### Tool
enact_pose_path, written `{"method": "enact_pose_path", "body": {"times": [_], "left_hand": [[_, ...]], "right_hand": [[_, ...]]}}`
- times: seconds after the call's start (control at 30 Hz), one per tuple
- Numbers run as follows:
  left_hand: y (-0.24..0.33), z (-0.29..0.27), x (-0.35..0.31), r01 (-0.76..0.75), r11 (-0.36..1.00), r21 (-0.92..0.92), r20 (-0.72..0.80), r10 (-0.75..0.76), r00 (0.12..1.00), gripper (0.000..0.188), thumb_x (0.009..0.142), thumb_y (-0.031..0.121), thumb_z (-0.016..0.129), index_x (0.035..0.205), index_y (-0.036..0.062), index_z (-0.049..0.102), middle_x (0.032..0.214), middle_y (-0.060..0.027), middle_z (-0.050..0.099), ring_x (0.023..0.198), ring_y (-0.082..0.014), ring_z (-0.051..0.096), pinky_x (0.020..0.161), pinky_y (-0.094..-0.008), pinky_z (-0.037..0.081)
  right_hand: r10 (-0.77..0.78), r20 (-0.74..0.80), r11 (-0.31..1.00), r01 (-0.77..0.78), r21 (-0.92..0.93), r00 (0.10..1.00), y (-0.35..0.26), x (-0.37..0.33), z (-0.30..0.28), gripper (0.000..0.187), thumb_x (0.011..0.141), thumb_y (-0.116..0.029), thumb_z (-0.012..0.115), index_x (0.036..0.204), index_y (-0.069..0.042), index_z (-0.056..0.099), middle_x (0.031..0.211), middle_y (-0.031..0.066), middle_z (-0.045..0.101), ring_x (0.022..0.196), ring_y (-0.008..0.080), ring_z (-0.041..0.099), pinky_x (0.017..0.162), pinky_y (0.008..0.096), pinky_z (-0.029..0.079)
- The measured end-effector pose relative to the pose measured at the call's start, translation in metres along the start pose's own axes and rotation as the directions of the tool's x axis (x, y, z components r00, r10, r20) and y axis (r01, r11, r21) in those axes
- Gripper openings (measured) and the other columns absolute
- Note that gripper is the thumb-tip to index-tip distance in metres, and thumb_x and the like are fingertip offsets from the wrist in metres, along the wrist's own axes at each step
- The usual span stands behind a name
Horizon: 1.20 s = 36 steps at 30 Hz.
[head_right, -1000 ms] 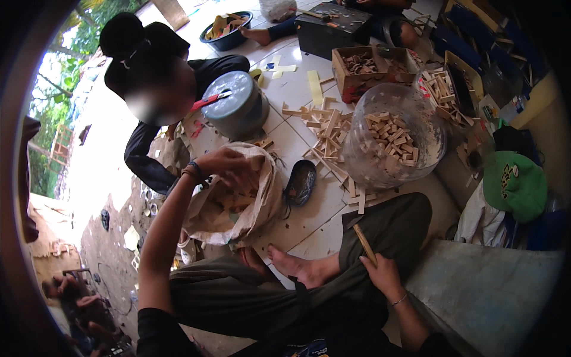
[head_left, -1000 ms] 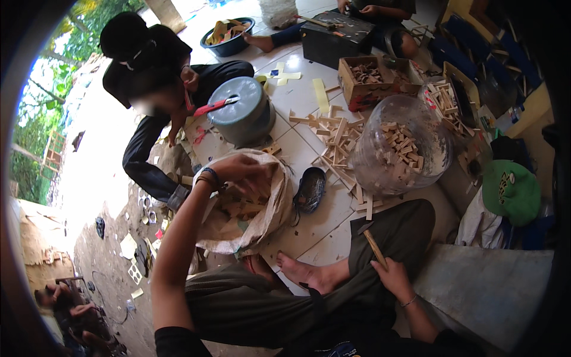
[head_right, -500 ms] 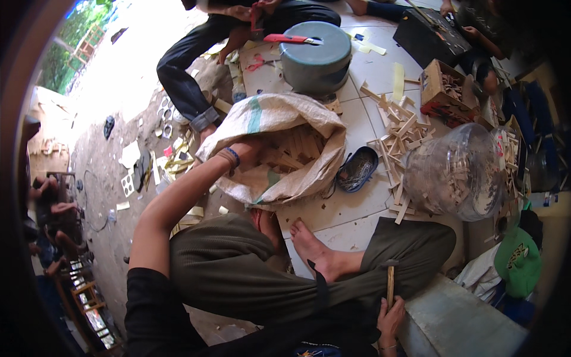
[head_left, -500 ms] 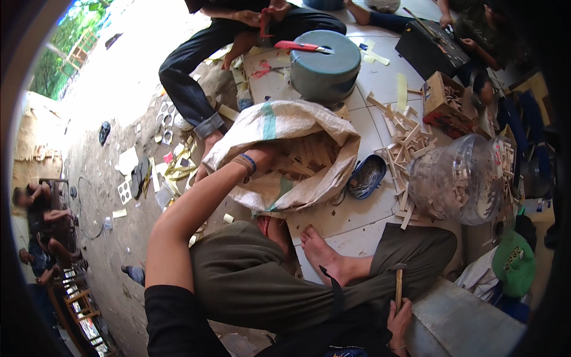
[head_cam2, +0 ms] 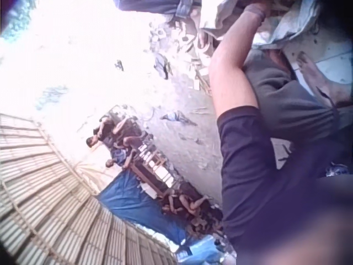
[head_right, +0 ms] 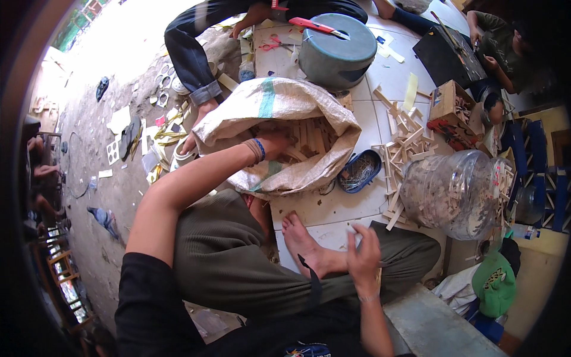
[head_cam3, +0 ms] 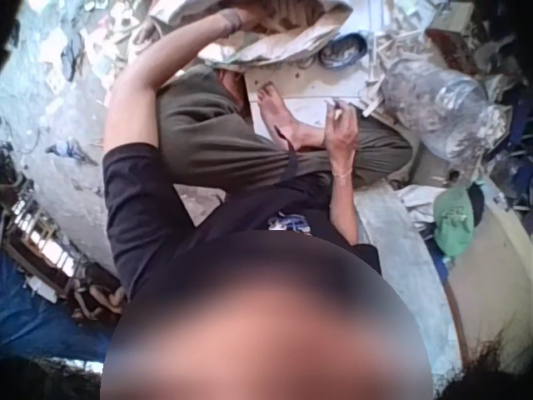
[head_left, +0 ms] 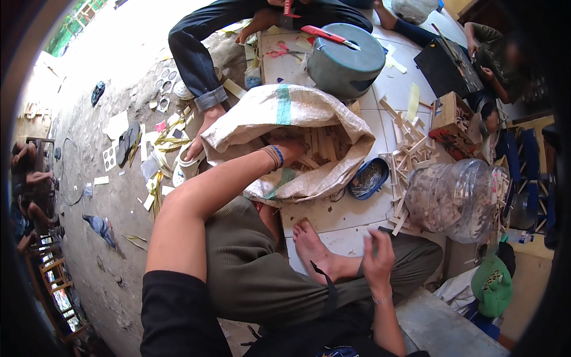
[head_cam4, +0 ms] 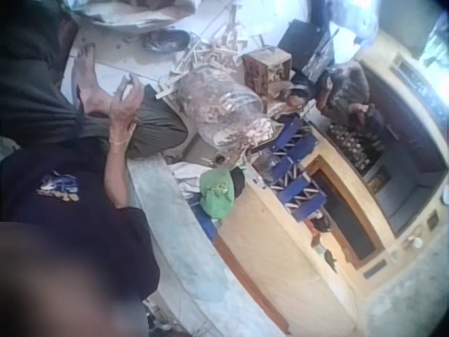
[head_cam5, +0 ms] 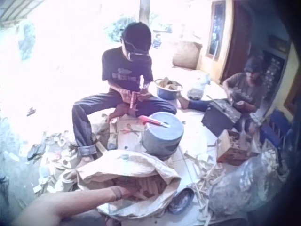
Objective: The person sits on the floor and assembles small wooden pieces by inserting nails and tapping them with a hammer. They repeatedly pick up wood pieces from a sack, insert nails, and hammer them into place.
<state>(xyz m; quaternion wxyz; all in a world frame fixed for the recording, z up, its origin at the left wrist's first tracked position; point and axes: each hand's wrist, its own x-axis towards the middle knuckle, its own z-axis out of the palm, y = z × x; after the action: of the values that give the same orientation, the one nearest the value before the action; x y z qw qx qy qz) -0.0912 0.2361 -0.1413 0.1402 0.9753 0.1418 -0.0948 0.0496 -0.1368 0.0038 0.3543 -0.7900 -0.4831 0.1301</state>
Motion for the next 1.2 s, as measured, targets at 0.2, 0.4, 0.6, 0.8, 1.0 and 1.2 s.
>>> {"method": "enact_pose_path", "body": {"times": [0.2,0.4,0.6,0.8,1.0,1.2], "left_hand": [[0.003,-0.005,-0.005,-0.002,1.0,-0.031,0.035,0.004,0.999,0.027,0.097,0.022,0.065,0.12,0.0104,0.072,0.124,-0.0219,0.068,0.113,-0.0428,0.07,0.091,-0.0523,0.06],[0.001,0.0,-0.015,0.052,0.997,-0.049,-0.1,-0.057,0.993,0.026,0.101,0.019,0.054,0.117,0.0125,0.073,0.105,-0.0189,0.075,0.101,-0.0428,0.074,0.084,-0.0519,0.061],[-0.007,0.005,-0.014,0.032,0.998,-0.057,-0.018,-0.034,0.999,0.027,0.099,0.018,0.055,0.119,0.0145,0.074,0.117,-0.0212,0.073,0.11,-0.0423,0.073,0.092,-0.0531,0.06],[-0.007,0.0,-0.012,0.09,0.996,0.019,-0.088,-0.088,0.992,0.031,0.097,0.016,0.06,0.123,0.0081,0.073,0.119,-0.0188,0.074,0.112,-0.0398,0.072,0.091,-0.0506,0.06],[-0.017,-0.011,-0.009,0.199,0.756,-0.624,-0.023,-0.272,0.962,0.052,0.092,0.041,0.073,0.128,0.004,0.073,0.115,-0.0233,0.076,0.105,-0.0359,0.074,0.095,-0.0451,0.056],[0.023,-0.017,-0.017,0.259,0.294,-0.92,0.106,-0.449,0.887,0.069,0.091,0.053,0.079,0.135,0.0017,0.068,0.121,-0.0217,0.075,0.112,-0.0288,0.072,0.098,-0.0386,0.055]], "right_hand": [[-0.283,0.137,0.956,0.268,0.118,0.949,-0.028,0.142,0.112,0.027,0.099,-0.01,0.067,0.125,-0.004,0.065,0.114,0.0196,0.068,0.101,0.0393,0.067,0.088,0.0442,0.054],[-0.153,0.564,0.937,0.3,-0.177,0.812,0.029,0.212,0.182,0.031,0.093,-0.016,0.07,0.121,-0.003,0.069,0.118,0.0256,0.067,0.109,0.0455,0.065,0.095,0.0503,0.054],[-0.085,0.586,0.947,0.249,-0.204,0.806,0.049,0.203,0.187,0.031,0.09,-0.022,0.072,0.117,-0.006,0.074,0.122,0.0235,0.067,0.113,0.0453,0.065,0.095,0.0512,0.054],[0.034,0.543,0.971,0.102,-0.218,0.839,0.049,0.198,0.185,0.039,0.091,-0.03,0.074,0.12,-0.003,0.074,0.122,0.0259,0.07,0.113,0.0443,0.068,0.097,0.0478,0.054],[0.121,0.488,0.992,-0.126,-0.023,0.864,0.058,0.197,0.176,0.051,0.092,-0.034,0.074,0.129,0.0,0.067,0.118,0.0279,0.073,0.112,0.044,0.069,0.095,0.047,0.055],[0.063,0.41,0.992,-0.101,0.072,0.91,0.047,0.186,0.169,0.055,0.086,-0.034,0.082,0.127,-0.001,0.065,0.114,0.0232,0.075,0.107,0.04,0.072,0.091,0.0457,0.055]]}}
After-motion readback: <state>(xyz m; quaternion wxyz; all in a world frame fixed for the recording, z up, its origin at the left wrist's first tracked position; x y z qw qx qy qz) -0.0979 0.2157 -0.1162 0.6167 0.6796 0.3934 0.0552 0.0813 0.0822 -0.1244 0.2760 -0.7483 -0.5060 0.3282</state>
